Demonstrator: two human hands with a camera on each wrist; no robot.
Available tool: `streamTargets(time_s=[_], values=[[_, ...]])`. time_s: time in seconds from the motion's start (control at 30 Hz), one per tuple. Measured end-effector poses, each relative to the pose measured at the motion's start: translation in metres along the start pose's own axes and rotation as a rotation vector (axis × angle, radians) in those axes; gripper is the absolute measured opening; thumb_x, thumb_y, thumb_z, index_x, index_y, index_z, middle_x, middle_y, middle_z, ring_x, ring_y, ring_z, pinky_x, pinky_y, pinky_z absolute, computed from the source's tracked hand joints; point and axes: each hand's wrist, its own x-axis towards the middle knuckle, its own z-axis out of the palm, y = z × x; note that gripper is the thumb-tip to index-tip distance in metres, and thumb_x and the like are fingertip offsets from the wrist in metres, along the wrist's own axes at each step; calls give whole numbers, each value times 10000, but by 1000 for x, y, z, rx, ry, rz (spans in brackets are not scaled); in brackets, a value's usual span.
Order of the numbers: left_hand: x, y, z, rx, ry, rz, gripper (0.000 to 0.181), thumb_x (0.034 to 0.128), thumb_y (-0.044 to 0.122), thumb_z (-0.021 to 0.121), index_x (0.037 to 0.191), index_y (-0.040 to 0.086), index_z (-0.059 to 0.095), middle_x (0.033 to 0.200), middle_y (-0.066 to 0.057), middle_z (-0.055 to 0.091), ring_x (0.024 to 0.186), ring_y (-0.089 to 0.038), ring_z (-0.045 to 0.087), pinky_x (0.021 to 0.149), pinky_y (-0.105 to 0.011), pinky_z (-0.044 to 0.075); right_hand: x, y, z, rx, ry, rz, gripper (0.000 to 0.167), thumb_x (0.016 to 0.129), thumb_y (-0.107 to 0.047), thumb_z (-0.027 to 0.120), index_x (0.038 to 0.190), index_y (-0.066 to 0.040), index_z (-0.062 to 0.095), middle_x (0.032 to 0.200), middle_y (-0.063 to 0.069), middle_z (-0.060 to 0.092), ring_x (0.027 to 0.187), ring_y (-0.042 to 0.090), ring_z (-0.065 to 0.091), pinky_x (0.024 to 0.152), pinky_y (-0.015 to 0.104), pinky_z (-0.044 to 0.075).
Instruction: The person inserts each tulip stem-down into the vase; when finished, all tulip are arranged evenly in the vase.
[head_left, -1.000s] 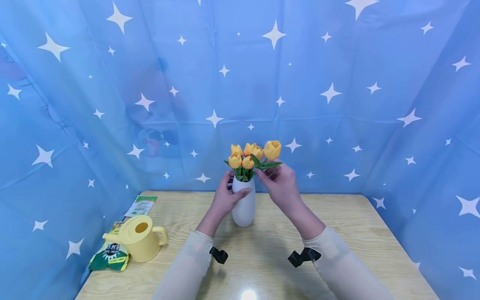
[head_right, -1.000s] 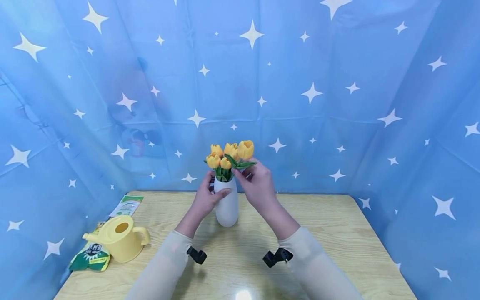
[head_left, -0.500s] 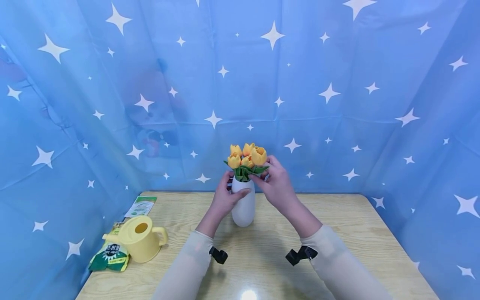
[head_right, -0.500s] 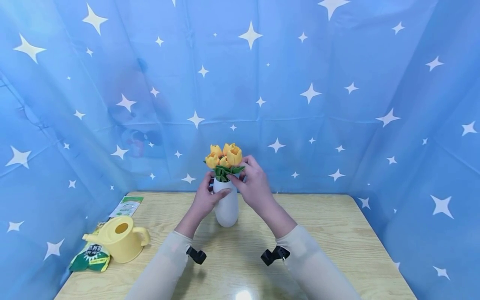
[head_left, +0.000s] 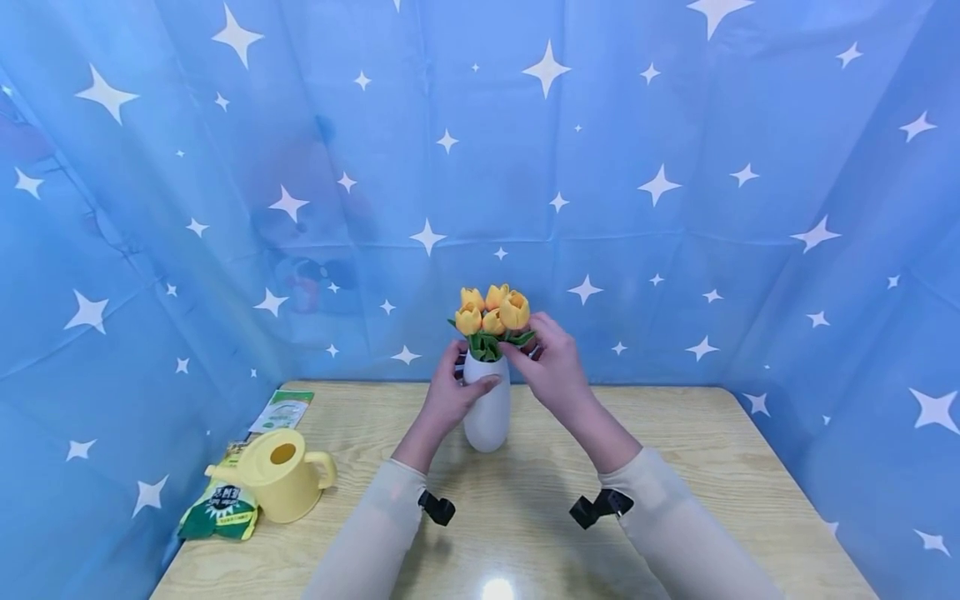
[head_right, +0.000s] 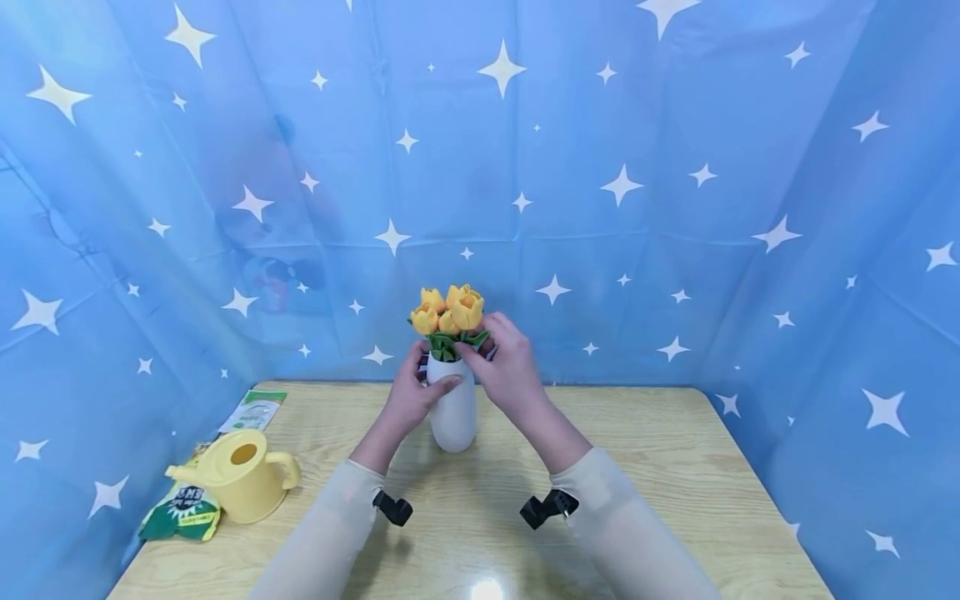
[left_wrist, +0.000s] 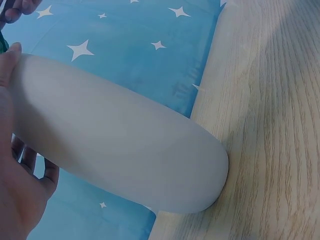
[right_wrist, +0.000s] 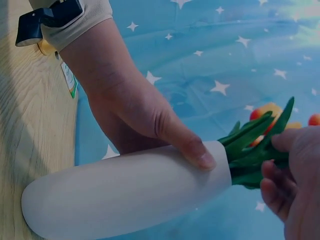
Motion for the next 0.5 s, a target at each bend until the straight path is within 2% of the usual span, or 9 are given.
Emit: streamTargets(time_s=[0.2,0.5], values=[[1,-1,-1,-7,0,-2,656,939,404,912,1446,204,546,1370,-97,612,1205,-328,654,996,-594,574,0,1,0,-20,-13,4,209,983,-22,839,1178,-72,784,966,34,726,652,163,597,578,304,523],[1,0,0,-2,0,-4,645,938,409,912,1426,192,551,1362,-101,614,1201,-327,656,999,-589,575,-1,4,0,-78,-36,-39,188,977,-7,839,1147,-51,772,879,26,638,700,178,561,590,306,490]])
